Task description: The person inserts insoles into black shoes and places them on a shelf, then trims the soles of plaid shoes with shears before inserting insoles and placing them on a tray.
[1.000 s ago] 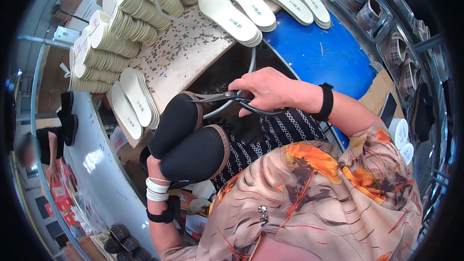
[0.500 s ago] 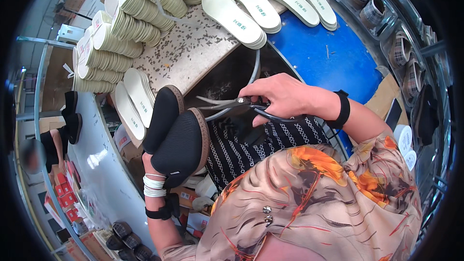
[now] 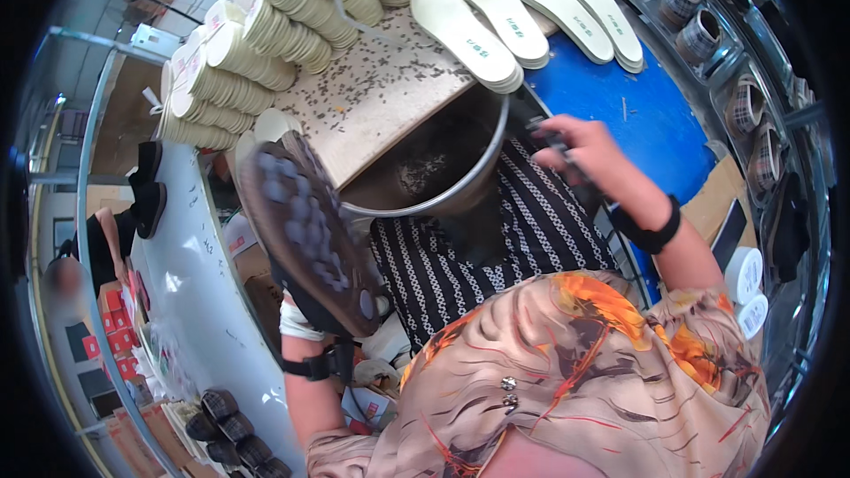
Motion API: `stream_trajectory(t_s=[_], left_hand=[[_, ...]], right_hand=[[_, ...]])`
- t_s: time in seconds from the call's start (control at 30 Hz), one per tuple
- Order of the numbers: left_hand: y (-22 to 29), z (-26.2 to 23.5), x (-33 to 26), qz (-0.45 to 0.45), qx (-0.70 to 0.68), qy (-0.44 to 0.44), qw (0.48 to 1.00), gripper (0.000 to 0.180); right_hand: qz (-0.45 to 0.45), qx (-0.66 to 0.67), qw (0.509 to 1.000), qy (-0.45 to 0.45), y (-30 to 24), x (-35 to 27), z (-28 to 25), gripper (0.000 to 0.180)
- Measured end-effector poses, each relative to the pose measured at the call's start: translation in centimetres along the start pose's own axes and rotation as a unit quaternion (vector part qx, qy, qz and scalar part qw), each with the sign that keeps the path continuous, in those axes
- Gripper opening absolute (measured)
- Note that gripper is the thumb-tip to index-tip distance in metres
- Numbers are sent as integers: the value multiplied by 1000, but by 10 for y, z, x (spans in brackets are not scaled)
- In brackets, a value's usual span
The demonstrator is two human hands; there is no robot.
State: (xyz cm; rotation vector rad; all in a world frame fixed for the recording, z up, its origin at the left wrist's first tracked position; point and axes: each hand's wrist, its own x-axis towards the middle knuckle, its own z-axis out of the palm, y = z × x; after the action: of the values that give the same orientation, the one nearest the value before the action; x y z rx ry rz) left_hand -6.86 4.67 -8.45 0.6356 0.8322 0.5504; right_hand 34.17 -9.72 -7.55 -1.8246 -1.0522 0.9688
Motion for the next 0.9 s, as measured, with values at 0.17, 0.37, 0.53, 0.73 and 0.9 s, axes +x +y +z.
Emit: stream_trajectory(t_s=[0.17,0.37,0.53,0.73,0.9], left_hand=[[-52,3,-45,98,100,53,989,26],[-64,15,-21,173,204,102,958,26],[-71,15,-13,222,295,145,918,26],[-65,16,0,277,404,192,850,25],[-55,26,33,344,492,215,770,25]], right_hand=[[213,-191,939,192,47,-30,-74,39],[242,-433,843,208,138,-45,-134,41],[271,-502,805,165,101,-30,-114,43],[226,-522,814,118,86,-8,-88,42],[93,-390,903,152,24,-17,-45,44]])
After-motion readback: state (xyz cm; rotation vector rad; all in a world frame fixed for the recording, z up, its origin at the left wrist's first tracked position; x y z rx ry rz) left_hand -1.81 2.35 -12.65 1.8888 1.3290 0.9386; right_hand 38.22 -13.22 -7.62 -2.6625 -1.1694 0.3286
